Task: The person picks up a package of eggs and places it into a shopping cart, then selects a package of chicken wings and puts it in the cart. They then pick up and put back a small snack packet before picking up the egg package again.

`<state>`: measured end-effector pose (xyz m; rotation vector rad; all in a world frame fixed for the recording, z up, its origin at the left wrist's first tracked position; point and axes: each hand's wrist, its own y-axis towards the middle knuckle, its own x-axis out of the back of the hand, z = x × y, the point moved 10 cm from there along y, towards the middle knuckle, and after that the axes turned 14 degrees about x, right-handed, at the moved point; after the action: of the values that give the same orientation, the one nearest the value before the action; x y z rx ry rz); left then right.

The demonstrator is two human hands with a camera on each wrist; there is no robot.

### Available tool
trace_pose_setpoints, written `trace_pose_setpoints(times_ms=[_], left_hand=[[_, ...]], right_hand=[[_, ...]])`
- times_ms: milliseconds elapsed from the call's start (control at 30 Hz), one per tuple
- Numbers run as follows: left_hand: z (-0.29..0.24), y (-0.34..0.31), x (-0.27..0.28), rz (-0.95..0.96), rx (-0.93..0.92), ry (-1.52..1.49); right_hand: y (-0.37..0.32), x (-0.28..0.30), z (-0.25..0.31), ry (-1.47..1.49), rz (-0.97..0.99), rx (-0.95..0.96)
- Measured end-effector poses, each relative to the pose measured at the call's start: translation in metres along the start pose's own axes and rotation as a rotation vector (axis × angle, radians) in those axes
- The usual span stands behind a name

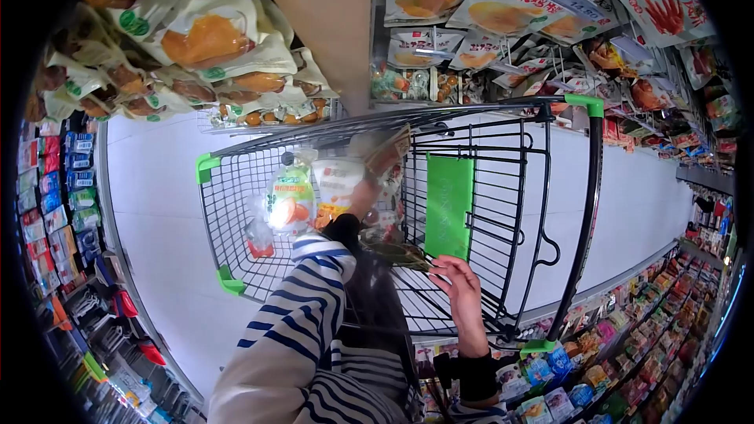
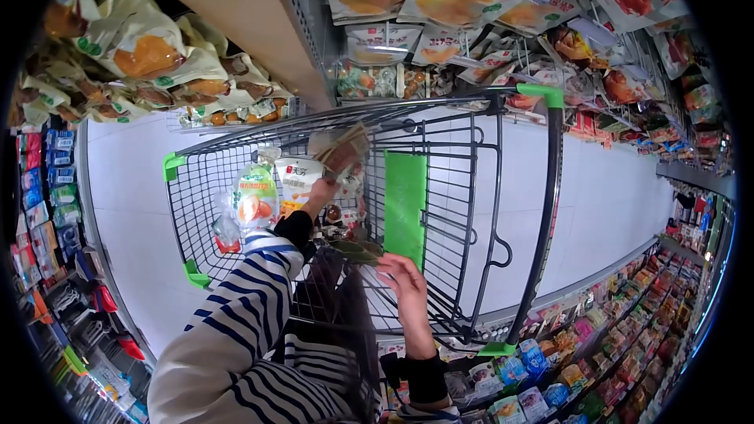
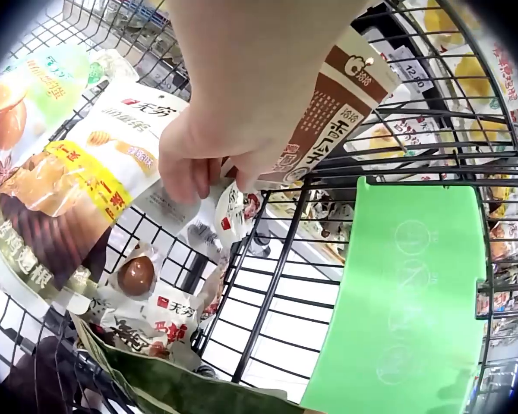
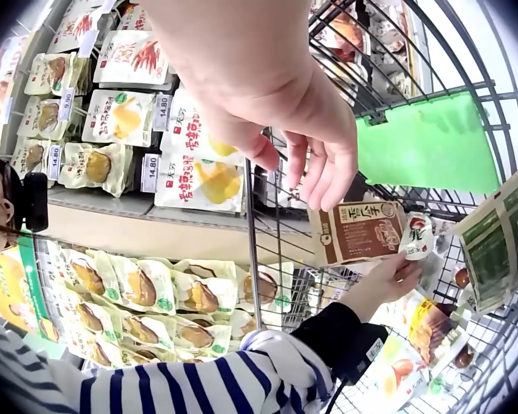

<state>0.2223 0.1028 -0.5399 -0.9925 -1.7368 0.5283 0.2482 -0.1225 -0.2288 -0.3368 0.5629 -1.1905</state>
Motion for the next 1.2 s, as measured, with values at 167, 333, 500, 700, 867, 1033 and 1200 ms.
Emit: trace_pose_setpoints(times_ms=[167, 333, 500, 700, 867, 1033, 1200], left_hand=[[-0.003, -0.001, -0.004, -0.043, -0.061, 0.010], [-0.024, -0.035, 0.009, -0.087, -0.244, 0.051], [-0.058, -0.106, 0.049, 0.028, -0.401, 0.350], [-0.108, -0.215, 0.133, -0.066, -0.643, 0.416], [-0.155, -0.359, 0.216, -0.211, -0.911, 0.198], [-0.174, -0.490, 0.251, -0.272, -1.001, -0.016], [-0.164, -0.564, 0.223, -0.017, -0.888, -0.210]], right_hand=[[0.000, 0.006, 0.001, 0.019, -0.033, -0.005], [-0.006, 0.009, 0.008, 0.042, -0.025, 0.011], [-0.016, 0.008, 0.019, 0.074, 0.030, 0.068], [-0.044, 0.001, 0.055, 0.051, 0.157, 0.161], [-0.079, 0.004, 0.092, -0.051, 0.288, 0.256], [-0.127, 0.019, 0.110, -0.254, 0.421, 0.478], [-0.212, 0.025, 0.125, -0.253, 0.687, 0.449]])
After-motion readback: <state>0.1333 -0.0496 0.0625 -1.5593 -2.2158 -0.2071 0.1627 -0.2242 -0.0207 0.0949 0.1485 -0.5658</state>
